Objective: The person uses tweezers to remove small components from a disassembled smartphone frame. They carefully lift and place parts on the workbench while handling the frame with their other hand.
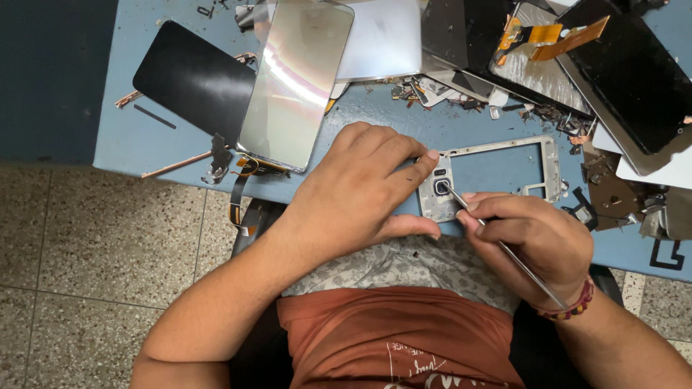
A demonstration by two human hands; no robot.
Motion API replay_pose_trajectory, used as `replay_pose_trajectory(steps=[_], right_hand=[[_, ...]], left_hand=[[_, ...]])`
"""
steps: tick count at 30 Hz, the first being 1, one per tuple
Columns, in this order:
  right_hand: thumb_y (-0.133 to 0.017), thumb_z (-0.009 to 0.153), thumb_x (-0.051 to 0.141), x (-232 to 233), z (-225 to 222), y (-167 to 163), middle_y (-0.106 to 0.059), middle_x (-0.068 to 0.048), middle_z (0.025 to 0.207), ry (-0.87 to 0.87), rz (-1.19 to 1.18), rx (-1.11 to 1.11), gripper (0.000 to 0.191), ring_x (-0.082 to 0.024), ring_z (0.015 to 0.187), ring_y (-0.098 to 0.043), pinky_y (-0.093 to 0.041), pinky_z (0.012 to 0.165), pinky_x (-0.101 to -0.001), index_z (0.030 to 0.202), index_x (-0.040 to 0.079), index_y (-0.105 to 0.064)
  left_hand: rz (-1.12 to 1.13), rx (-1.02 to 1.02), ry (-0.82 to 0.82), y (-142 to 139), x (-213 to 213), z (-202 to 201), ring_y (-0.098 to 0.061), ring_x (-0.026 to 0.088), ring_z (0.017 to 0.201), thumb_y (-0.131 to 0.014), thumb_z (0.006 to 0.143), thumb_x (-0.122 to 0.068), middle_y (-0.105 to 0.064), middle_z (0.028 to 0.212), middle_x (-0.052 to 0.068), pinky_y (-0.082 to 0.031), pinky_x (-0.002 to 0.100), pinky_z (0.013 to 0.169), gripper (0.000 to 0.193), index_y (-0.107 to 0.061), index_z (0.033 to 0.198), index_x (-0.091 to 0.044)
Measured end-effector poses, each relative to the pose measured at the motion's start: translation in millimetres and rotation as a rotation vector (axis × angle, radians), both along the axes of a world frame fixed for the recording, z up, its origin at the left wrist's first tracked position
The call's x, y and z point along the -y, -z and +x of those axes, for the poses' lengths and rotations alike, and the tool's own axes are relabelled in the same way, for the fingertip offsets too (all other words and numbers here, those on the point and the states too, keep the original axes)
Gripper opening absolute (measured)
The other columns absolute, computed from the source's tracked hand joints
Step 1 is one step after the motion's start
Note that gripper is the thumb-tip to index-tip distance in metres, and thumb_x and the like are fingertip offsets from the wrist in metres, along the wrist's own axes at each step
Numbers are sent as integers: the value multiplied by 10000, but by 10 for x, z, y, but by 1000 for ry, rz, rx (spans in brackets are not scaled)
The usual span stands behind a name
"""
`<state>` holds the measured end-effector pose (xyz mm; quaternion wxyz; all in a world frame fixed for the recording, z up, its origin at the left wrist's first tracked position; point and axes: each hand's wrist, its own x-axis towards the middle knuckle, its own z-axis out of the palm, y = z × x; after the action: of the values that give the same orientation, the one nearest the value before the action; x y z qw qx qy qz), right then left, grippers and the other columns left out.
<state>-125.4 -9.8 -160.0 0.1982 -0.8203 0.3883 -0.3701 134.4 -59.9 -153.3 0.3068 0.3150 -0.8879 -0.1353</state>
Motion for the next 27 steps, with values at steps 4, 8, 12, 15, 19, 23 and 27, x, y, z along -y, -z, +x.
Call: replay_pose_trajectory(steps=[4,8,12,15,19,23,27], right_hand=[[-806,850,-23,-4,-14,10,-714,-155,1047,12,4,27,207,-265,1044,-755,-647,878,-331,907,25,-612],[-820,842,-20,-17,-5,12,-716,-150,1042,21,-11,32,227,-265,1033,-757,-648,875,-329,907,35,-609],[-848,835,15,-22,6,31,-731,-110,1018,19,-77,-12,256,-244,1006,-768,-642,826,-320,932,63,-615],[-858,830,53,-13,-4,46,-737,-73,1003,-13,-100,-30,273,-237,1000,-772,-629,783,-310,944,96,-614],[-860,829,69,-4,-4,61,-741,-65,1002,-16,-126,-34,268,-233,990,-773,-630,764,-300,951,102,-624],[-858,829,67,-3,-5,59,-742,-59,1003,-33,-131,-30,266,-229,988,-773,-632,761,-296,955,107,-627],[-862,846,71,3,-8,64,-735,-40,1027,-61,-125,-39,271,-211,1018,-768,-642,786,-299,953,117,-617]], left_hand=[[4,-2,-1,-3,-3,-4,-576,291,1171,-751,844,-554,-628,1181,95,-432,446,1072,704,-682,1274,-1],[4,-3,0,-33,-11,1,-576,296,1173,-760,836,-554,-627,1182,97,-433,447,1074,709,-682,1274,-1],[6,-11,7,-56,-10,4,-574,304,1175,-764,815,-566,-631,1198,98,-430,451,1070,704,-689,1250,-17],[-1,-11,12,-66,-15,-1,-573,304,1186,-761,826,-571,-629,1228,96,-427,453,1075,687,-694,1250,-34],[11,-29,24,-83,-21,3,-576,295,1186,-749,860,-567,-619,1256,97,-422,451,1079,639,-701,1250,-63],[8,-5,40,-92,-17,9,-589,262,1201,-726,947,-464,-620,1266,72,-417,439,1089,438,-723,1210,-114],[24,-30,58,-77,-15,6,-595,236,1171,-724,984,-294,-639,1251,47,-419,431,1084,270,-743,1192,-124]])
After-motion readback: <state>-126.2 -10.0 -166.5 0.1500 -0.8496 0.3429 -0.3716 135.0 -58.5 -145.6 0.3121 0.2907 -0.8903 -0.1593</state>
